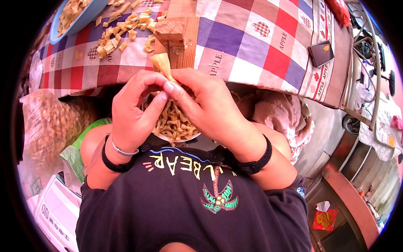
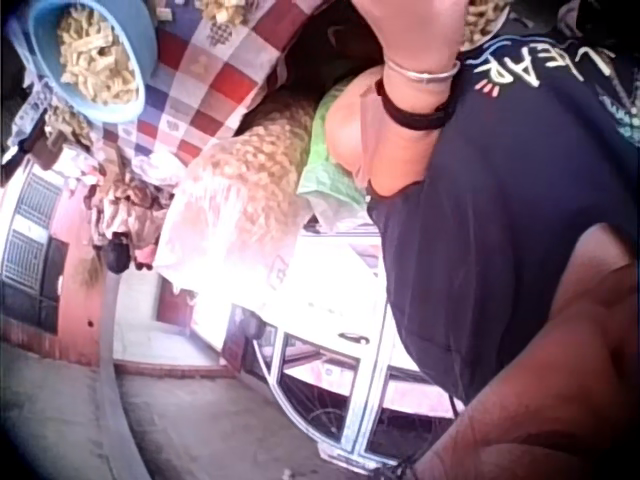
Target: The person ties strips of dough into knots by hand and places them into a bowl.
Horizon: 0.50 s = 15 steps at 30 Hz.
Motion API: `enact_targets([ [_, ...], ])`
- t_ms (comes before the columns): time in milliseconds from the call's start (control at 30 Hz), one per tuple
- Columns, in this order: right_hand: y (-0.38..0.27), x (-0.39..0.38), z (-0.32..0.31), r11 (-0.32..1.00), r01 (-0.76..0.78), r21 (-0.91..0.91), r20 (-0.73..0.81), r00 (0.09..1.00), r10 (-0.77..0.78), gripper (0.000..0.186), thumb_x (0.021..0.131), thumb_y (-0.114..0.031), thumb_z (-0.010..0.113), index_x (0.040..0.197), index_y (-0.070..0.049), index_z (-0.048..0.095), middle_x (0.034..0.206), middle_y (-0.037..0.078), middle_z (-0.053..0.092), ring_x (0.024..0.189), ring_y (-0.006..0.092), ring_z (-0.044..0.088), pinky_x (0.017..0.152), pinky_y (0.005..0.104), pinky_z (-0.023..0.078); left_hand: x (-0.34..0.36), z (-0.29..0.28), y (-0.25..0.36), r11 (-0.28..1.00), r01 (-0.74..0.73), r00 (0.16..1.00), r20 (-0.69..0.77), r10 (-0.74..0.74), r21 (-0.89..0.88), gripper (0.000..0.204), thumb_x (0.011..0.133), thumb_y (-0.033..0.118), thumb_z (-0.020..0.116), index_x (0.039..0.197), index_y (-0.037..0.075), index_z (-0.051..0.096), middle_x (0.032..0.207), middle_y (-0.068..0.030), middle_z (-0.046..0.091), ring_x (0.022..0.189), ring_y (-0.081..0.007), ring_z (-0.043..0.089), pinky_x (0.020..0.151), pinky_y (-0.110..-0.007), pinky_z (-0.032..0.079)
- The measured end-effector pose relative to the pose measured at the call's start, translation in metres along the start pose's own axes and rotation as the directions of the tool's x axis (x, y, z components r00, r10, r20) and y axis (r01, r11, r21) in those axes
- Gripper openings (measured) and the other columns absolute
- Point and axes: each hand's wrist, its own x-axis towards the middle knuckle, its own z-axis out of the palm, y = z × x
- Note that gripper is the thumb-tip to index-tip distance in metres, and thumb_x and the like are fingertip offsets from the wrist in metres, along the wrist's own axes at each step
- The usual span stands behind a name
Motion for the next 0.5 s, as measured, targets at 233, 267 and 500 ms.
enact_targets([
  [233,-0.004,0.005,-0.009,0.997,-0.078,0.012,0.12,0.99,0.076,0.02,0.101,-0.018,0.062,0.101,0.002,0.064,0.08,0.014,0.064,0.07,0.0185,0.06,0.065,0.033,0.048,0.011,-0.01,0.004,0.947,0.223,0.959,-0.123,-0.256,-0.232,0.016,0.093,0.011,0.072,0.105,0.002,0.066,0.083,-0.0021,0.064,0.077,-0.0075,0.062,0.071,-0.023,0.051],
  [267,-0.006,0.007,-0.012,0.997,-0.07,-0.022,0.139,0.988,0.072,0.02,0.101,-0.018,0.062,0.099,0.002,0.064,0.079,0.013,0.063,0.069,0.0188,0.059,0.064,0.0329,0.048,0.015,-0.007,0.002,0.909,0.26,0.947,-0.101,-0.307,-0.325,0.016,0.094,0.012,0.071,0.105,0.002,0.067,0.084,-0.0016,0.065,0.077,-0.0068,0.062,0.071,-0.023,0.051],
  [500,0.01,0.024,-0.021,0.978,-0.046,-0.205,0.054,0.997,0.058,0.022,0.097,-0.021,0.066,0.093,0.001,0.065,0.077,0.015,0.06,0.065,0.023,0.059,0.06,0.0349,0.047,0.018,-0.015,-0.012,0.885,0.446,0.895,0.044,-0.444,-0.137,0.011,0.095,0.011,0.069,0.1,0.0,0.068,0.089,-0.0008,0.068,0.078,-0.007,0.064,0.07,-0.023,0.051],
])
